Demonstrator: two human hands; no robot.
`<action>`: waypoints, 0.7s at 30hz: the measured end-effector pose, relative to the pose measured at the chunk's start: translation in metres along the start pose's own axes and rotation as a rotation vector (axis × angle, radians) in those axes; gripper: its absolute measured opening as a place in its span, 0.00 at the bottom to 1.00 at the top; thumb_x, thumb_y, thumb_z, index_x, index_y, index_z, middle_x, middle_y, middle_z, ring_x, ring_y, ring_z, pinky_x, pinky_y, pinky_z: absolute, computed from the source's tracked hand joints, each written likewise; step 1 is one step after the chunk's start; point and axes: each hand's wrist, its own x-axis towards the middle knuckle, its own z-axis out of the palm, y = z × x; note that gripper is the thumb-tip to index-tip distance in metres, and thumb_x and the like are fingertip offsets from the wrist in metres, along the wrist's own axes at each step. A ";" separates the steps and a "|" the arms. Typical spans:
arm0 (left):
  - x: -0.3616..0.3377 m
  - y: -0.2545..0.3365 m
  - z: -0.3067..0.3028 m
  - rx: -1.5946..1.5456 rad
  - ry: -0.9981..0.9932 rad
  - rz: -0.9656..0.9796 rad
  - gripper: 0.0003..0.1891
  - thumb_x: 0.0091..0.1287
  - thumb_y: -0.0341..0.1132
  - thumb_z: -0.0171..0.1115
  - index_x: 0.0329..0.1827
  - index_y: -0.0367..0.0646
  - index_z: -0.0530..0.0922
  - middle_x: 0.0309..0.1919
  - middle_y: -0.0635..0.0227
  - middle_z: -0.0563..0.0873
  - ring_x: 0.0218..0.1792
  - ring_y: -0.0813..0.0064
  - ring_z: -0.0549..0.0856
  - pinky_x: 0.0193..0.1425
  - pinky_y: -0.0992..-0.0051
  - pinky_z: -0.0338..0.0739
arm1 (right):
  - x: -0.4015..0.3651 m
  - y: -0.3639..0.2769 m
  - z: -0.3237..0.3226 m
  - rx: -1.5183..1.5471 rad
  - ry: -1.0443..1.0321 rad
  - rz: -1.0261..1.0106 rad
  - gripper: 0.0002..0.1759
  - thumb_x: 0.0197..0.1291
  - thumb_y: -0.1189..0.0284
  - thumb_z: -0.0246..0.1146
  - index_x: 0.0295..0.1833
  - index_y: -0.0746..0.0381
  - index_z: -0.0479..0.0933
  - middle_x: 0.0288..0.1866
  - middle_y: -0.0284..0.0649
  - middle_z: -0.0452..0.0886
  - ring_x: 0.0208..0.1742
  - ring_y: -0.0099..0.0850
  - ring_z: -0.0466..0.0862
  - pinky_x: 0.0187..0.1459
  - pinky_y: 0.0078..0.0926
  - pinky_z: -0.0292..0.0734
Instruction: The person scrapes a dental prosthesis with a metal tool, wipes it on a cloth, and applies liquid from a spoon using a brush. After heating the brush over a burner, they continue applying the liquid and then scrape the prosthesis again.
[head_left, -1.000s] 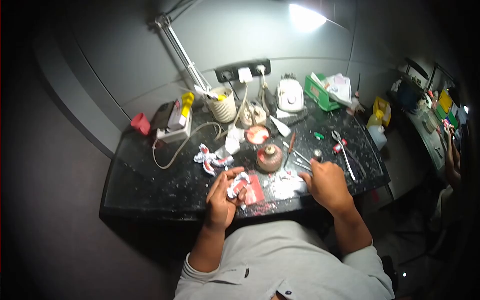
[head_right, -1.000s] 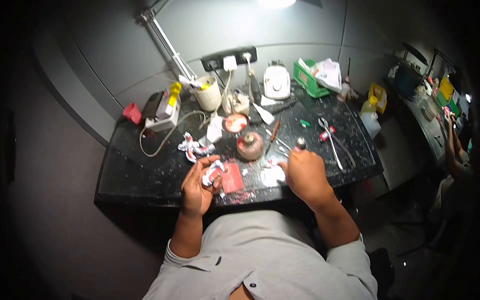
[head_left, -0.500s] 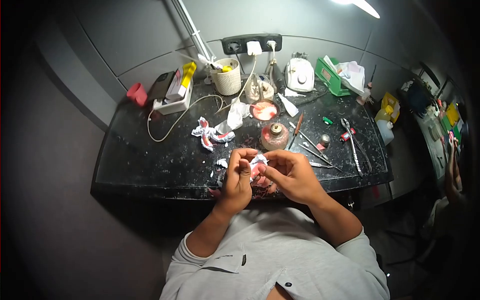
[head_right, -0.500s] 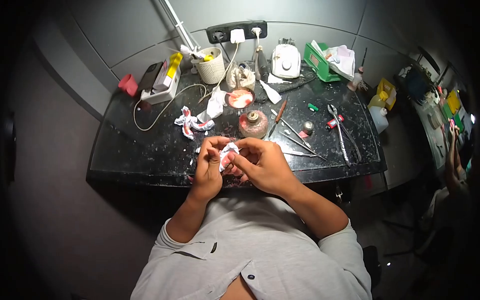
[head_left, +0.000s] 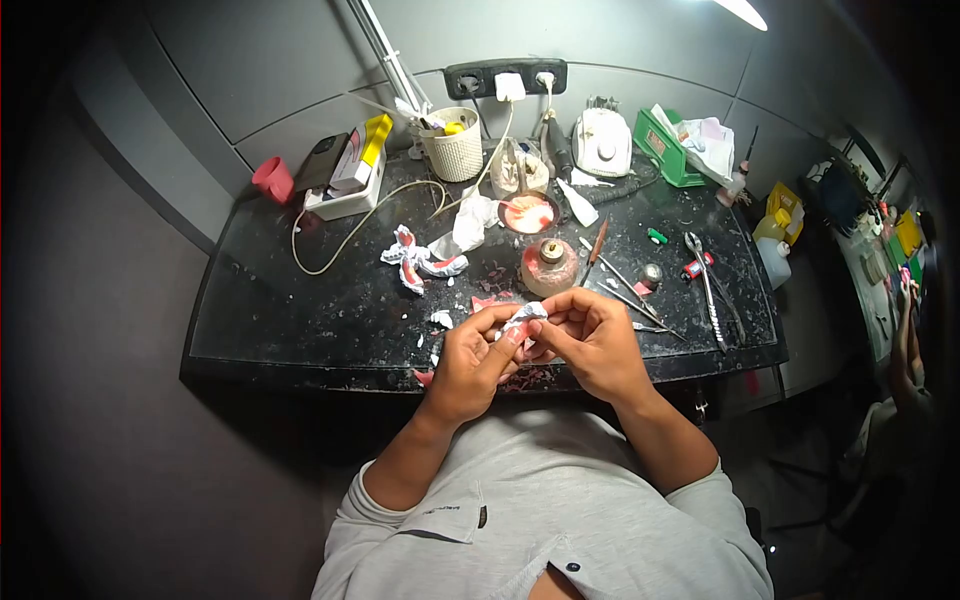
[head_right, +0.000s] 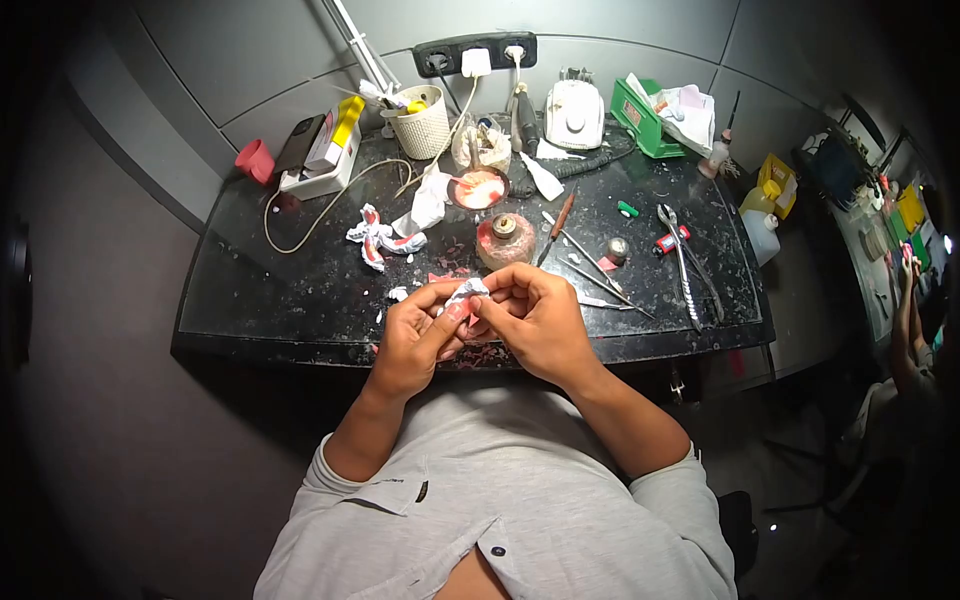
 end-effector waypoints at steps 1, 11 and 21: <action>-0.001 -0.001 -0.001 -0.003 0.004 -0.005 0.16 0.80 0.30 0.55 0.64 0.30 0.74 0.32 0.71 0.81 0.26 0.92 0.72 0.28 0.86 0.66 | 0.000 0.001 -0.001 0.002 0.000 0.007 0.10 0.68 0.82 0.66 0.52 0.75 0.77 0.42 0.45 0.87 0.39 0.27 0.90 0.40 0.22 0.89; -0.007 -0.012 0.010 0.095 0.067 -0.006 0.16 0.78 0.27 0.56 0.64 0.30 0.75 0.33 0.72 0.82 0.27 0.92 0.74 0.28 0.87 0.67 | -0.003 0.015 -0.014 0.059 -0.034 0.011 0.08 0.66 0.82 0.67 0.47 0.75 0.79 0.40 0.46 0.87 0.36 0.28 0.90 0.38 0.22 0.89; -0.014 -0.009 0.012 0.226 -0.015 -0.036 0.12 0.77 0.26 0.57 0.58 0.30 0.74 0.37 0.69 0.84 0.30 0.91 0.77 0.28 0.86 0.70 | -0.016 0.008 -0.018 -0.003 -0.055 0.045 0.06 0.67 0.80 0.67 0.43 0.73 0.80 0.34 0.43 0.88 0.33 0.25 0.89 0.36 0.21 0.89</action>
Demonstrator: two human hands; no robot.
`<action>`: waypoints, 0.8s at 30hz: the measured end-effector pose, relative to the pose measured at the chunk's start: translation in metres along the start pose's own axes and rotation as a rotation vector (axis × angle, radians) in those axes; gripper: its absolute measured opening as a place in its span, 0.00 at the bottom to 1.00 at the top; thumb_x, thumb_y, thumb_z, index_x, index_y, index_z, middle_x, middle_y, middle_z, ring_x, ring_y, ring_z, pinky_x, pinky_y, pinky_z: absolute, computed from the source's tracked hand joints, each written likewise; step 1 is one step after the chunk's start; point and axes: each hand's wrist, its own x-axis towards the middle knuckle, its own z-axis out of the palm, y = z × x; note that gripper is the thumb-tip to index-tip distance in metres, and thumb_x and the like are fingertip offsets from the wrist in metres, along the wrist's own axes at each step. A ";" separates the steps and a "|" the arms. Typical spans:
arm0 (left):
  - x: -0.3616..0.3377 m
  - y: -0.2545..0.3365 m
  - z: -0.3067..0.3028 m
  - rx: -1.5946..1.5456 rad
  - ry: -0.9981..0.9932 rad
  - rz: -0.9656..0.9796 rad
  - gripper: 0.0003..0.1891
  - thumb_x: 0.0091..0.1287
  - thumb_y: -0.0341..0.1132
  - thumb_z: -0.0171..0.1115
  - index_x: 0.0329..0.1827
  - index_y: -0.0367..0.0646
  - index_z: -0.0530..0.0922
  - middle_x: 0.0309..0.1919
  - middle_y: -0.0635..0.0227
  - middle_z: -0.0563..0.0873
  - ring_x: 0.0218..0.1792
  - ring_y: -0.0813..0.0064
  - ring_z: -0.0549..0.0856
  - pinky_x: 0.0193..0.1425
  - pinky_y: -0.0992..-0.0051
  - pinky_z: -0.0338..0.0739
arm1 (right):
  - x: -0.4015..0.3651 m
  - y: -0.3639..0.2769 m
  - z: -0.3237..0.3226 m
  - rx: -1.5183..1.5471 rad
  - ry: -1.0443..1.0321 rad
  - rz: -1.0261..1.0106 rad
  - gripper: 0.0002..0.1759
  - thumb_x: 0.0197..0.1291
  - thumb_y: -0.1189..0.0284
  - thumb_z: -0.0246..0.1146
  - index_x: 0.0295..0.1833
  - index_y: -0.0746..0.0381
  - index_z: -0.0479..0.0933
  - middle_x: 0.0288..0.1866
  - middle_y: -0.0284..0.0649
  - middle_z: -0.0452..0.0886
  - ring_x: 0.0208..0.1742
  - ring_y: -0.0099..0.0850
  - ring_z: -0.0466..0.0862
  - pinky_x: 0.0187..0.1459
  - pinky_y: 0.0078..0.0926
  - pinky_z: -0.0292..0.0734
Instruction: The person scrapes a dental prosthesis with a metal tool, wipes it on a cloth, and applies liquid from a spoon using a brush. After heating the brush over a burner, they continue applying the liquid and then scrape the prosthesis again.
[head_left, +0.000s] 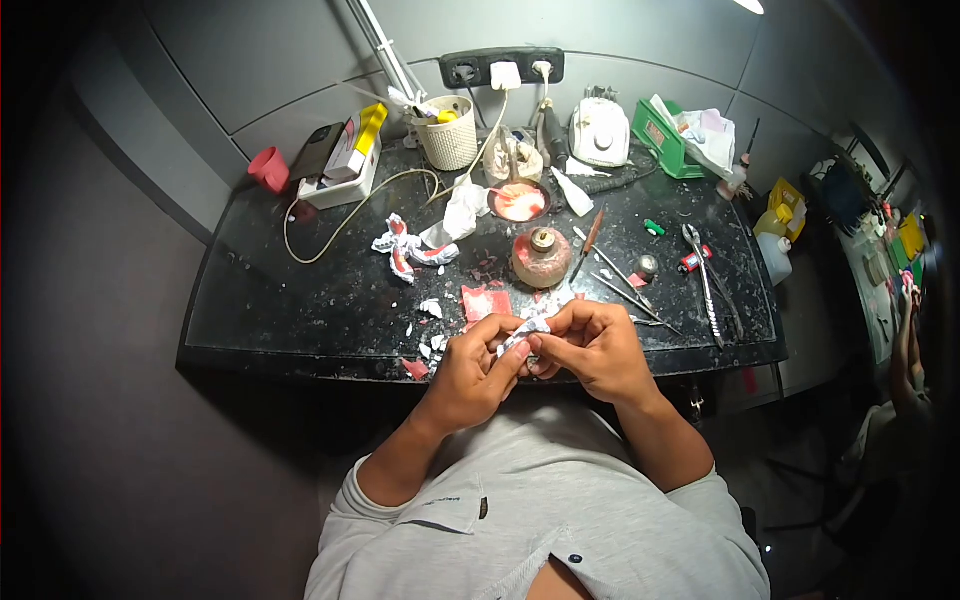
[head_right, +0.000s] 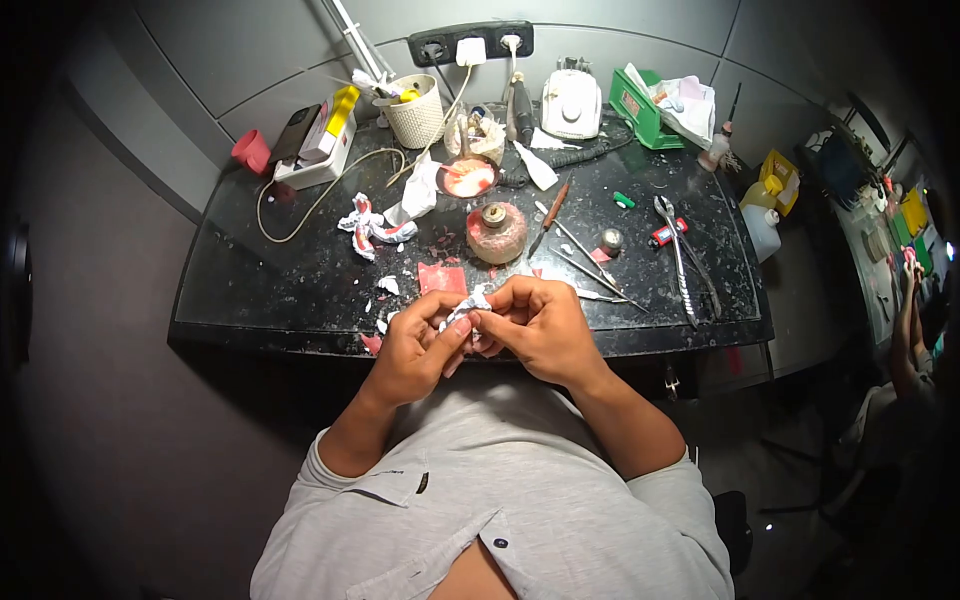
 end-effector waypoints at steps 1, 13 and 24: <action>-0.001 0.000 0.000 -0.033 -0.009 0.001 0.12 0.77 0.27 0.57 0.58 0.30 0.74 0.38 0.68 0.84 0.30 0.91 0.78 0.28 0.86 0.70 | -0.001 0.001 0.000 -0.022 -0.001 0.028 0.06 0.68 0.80 0.67 0.44 0.73 0.80 0.34 0.42 0.88 0.34 0.25 0.90 0.36 0.21 0.89; -0.004 -0.006 0.008 -0.161 0.126 0.103 0.10 0.75 0.24 0.58 0.56 0.30 0.77 0.35 0.66 0.85 0.25 0.92 0.76 0.22 0.88 0.65 | -0.004 0.015 0.006 -0.041 -0.043 -0.170 0.05 0.69 0.83 0.64 0.47 0.74 0.79 0.39 0.43 0.88 0.39 0.27 0.90 0.42 0.22 0.89; -0.011 -0.002 0.010 0.185 0.110 0.013 0.12 0.77 0.32 0.58 0.55 0.32 0.76 0.29 0.62 0.84 0.26 0.84 0.80 0.29 0.76 0.74 | -0.005 0.006 -0.005 -0.006 -0.090 -0.082 0.04 0.67 0.85 0.64 0.44 0.75 0.79 0.37 0.46 0.87 0.36 0.30 0.91 0.39 0.23 0.91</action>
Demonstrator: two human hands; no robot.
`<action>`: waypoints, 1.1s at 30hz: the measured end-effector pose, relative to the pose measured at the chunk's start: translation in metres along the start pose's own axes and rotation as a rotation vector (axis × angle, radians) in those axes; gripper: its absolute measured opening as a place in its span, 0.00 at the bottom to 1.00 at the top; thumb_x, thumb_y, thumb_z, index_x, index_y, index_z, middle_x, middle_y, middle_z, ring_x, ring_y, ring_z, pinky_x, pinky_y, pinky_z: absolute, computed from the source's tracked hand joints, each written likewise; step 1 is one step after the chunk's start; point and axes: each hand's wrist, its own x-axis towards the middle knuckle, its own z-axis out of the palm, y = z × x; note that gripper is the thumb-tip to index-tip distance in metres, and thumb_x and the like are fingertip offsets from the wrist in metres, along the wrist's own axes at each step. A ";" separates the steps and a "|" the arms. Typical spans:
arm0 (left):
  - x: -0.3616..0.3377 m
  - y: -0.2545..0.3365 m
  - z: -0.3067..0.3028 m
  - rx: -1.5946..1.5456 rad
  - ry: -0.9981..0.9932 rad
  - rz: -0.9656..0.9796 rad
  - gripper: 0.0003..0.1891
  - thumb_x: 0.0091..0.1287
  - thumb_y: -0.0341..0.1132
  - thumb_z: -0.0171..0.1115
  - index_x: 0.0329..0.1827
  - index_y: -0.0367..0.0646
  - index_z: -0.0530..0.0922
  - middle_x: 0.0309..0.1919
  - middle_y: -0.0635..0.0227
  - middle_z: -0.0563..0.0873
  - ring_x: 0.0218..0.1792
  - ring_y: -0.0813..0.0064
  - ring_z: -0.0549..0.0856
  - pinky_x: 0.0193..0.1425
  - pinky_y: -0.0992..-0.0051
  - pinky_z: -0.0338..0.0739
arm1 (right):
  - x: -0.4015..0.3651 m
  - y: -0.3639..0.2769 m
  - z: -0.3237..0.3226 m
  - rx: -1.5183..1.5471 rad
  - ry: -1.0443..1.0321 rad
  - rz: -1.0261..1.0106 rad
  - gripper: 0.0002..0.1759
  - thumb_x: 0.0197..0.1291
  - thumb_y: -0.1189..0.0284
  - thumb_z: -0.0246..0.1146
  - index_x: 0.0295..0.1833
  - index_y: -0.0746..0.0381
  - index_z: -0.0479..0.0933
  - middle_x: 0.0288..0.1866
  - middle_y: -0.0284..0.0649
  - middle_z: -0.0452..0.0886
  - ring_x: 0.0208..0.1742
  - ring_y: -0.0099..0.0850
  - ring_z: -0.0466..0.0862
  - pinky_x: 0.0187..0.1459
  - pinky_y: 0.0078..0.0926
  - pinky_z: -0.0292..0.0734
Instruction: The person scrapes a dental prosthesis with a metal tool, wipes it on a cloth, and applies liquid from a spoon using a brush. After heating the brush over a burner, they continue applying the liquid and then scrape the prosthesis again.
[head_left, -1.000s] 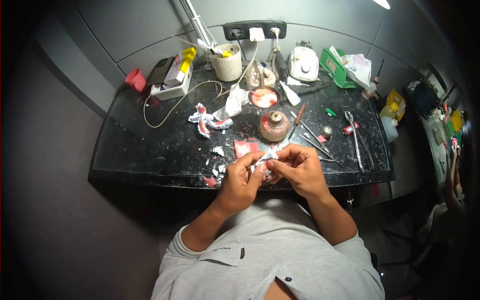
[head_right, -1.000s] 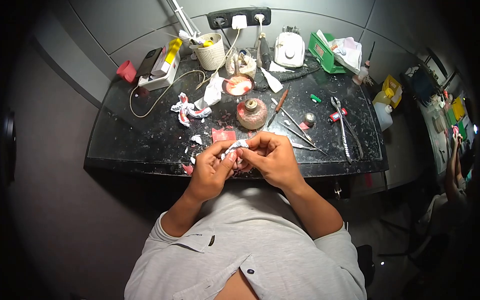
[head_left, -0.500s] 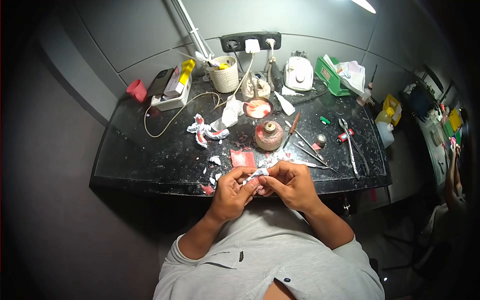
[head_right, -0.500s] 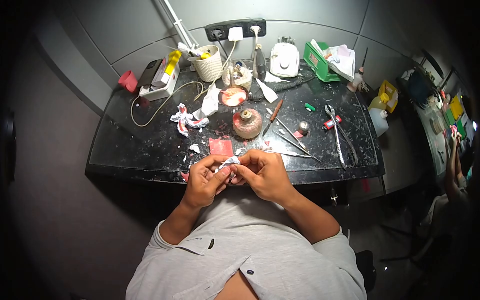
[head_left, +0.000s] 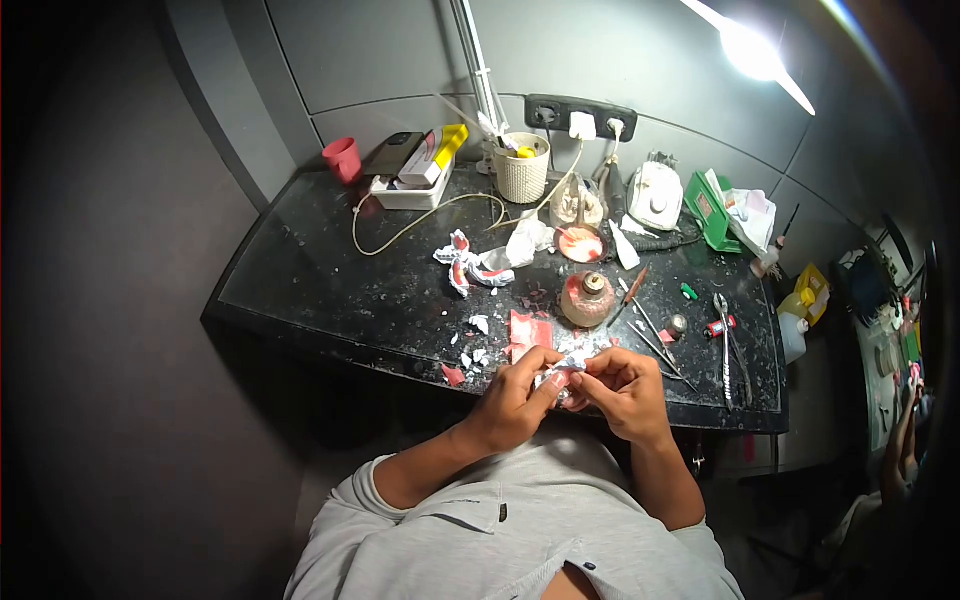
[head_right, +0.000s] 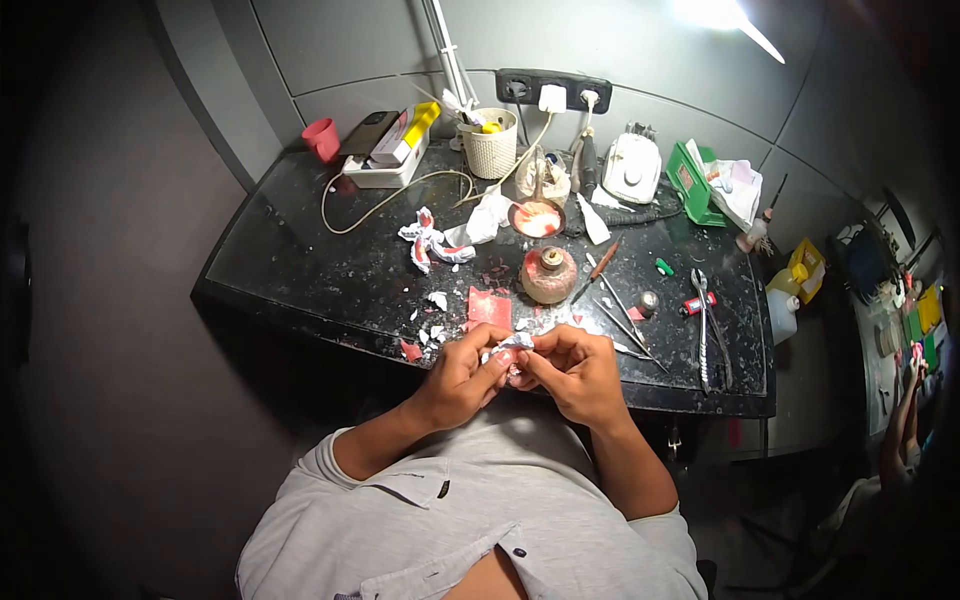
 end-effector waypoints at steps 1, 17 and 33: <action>0.000 -0.003 0.001 0.069 0.014 0.052 0.14 0.77 0.36 0.57 0.55 0.33 0.76 0.24 0.61 0.82 0.25 0.81 0.81 0.30 0.73 0.75 | 0.000 0.000 0.000 0.000 -0.003 -0.002 0.04 0.67 0.85 0.64 0.44 0.75 0.79 0.37 0.46 0.87 0.36 0.30 0.91 0.39 0.23 0.91; 0.000 -0.008 0.004 -0.475 -0.004 -0.023 0.10 0.78 0.28 0.57 0.56 0.32 0.76 0.31 0.68 0.82 0.23 0.89 0.74 0.20 0.86 0.65 | -0.002 -0.002 0.009 -0.101 0.039 0.012 0.05 0.66 0.83 0.67 0.43 0.74 0.80 0.36 0.46 0.88 0.37 0.27 0.90 0.39 0.23 0.89; 0.008 -0.003 -0.011 -0.357 -0.168 -0.161 0.11 0.77 0.29 0.56 0.56 0.31 0.74 0.31 0.59 0.85 0.19 0.77 0.84 0.19 0.81 0.75 | 0.009 -0.011 -0.013 -0.092 -0.071 0.130 0.07 0.67 0.78 0.69 0.39 0.72 0.81 0.30 0.40 0.87 0.30 0.25 0.89 0.32 0.22 0.86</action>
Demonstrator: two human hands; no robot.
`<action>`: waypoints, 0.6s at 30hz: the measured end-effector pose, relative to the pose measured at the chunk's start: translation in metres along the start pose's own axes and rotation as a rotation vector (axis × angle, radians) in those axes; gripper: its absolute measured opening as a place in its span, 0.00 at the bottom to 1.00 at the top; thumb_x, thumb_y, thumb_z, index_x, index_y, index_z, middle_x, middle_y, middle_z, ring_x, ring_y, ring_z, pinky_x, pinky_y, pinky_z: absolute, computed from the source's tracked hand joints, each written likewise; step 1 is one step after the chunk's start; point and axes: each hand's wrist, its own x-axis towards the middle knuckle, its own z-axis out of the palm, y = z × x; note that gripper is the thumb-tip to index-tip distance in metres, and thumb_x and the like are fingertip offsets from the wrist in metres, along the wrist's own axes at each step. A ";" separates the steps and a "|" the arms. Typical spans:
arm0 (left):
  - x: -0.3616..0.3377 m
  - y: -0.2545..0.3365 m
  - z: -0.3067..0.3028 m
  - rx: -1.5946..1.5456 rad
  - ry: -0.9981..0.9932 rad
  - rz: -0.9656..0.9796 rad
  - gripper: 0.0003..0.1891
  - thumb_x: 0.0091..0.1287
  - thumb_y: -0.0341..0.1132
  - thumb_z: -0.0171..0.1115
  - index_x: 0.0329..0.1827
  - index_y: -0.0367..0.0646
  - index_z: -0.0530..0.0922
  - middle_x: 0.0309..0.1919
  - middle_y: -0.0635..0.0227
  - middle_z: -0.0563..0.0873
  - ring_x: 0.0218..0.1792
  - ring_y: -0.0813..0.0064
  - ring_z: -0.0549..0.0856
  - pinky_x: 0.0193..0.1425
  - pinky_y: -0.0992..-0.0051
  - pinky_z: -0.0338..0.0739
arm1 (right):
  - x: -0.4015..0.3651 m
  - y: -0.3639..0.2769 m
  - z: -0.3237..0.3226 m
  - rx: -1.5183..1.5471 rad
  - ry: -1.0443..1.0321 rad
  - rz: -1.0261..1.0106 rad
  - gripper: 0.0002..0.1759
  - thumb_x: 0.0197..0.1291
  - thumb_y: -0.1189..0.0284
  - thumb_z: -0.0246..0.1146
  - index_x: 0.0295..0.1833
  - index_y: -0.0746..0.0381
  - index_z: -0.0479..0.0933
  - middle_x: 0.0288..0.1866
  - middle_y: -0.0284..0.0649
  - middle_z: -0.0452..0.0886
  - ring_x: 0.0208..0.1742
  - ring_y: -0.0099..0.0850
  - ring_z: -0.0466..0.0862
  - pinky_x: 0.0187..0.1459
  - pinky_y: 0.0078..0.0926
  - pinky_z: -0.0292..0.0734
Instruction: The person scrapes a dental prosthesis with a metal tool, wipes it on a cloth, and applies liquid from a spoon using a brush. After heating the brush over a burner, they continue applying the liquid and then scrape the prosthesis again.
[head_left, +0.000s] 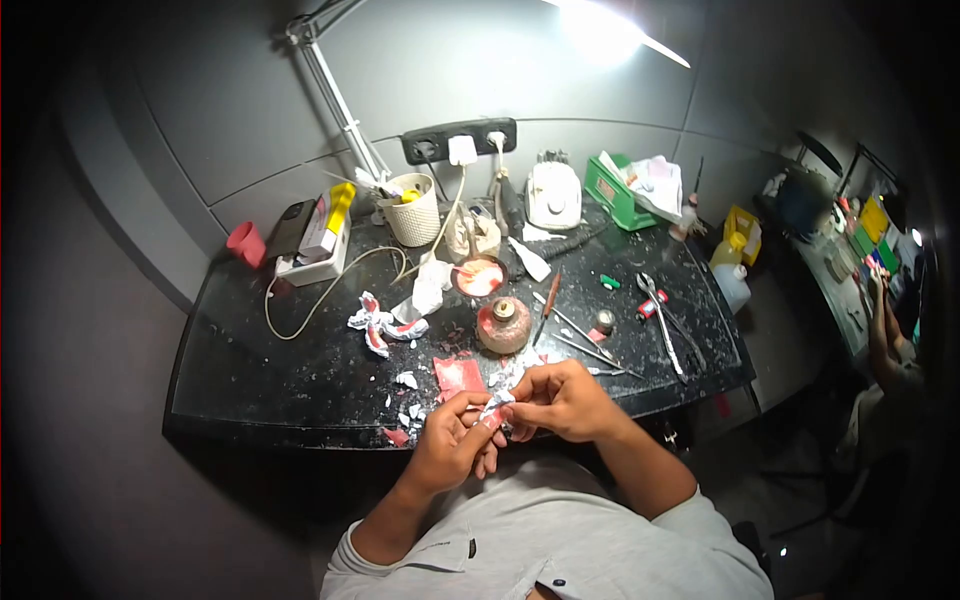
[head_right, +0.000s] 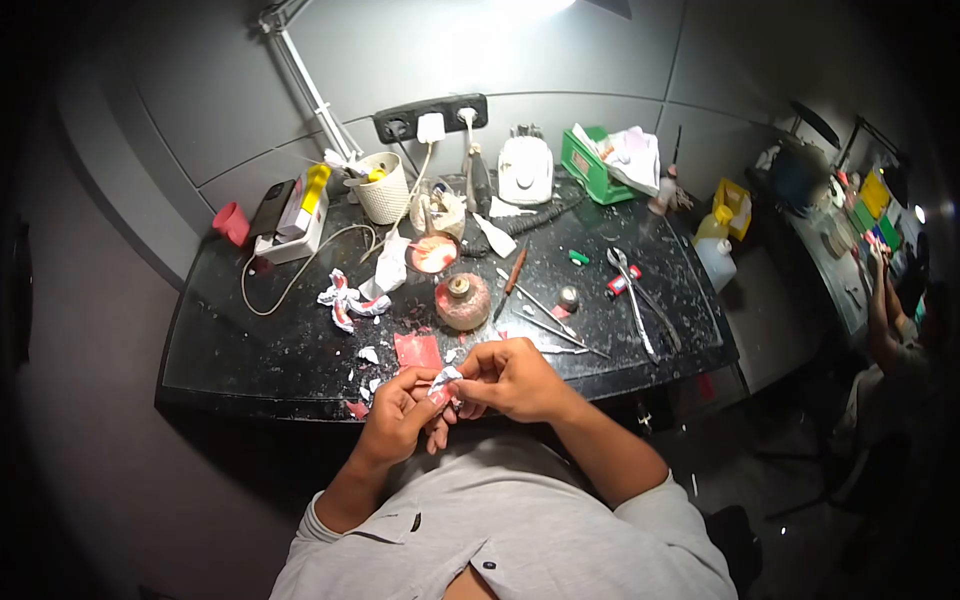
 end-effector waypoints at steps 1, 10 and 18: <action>0.001 0.001 -0.003 0.010 -0.041 0.022 0.11 0.77 0.28 0.56 0.57 0.31 0.73 0.32 0.58 0.86 0.20 0.74 0.85 0.20 0.79 0.78 | 0.002 -0.007 -0.003 -0.084 -0.047 0.047 0.08 0.67 0.77 0.69 0.38 0.72 0.81 0.29 0.40 0.87 0.30 0.25 0.89 0.31 0.21 0.86; 0.033 0.019 -0.032 -0.137 0.016 0.115 0.12 0.77 0.29 0.55 0.57 0.30 0.71 0.37 0.46 0.87 0.26 0.66 0.89 0.26 0.75 0.86 | 0.065 -0.056 -0.076 -0.982 0.611 -0.143 0.17 0.63 0.62 0.72 0.37 0.68 0.85 0.32 0.53 0.87 0.34 0.47 0.89 0.38 0.42 0.82; 0.046 -0.002 -0.039 -0.291 0.035 0.157 0.12 0.75 0.31 0.55 0.53 0.30 0.71 0.38 0.41 0.87 0.27 0.60 0.90 0.23 0.71 0.87 | 0.117 -0.004 -0.093 -1.083 0.711 0.270 0.27 0.54 0.74 0.71 0.57 0.77 0.74 0.51 0.66 0.85 0.55 0.58 0.86 0.57 0.49 0.82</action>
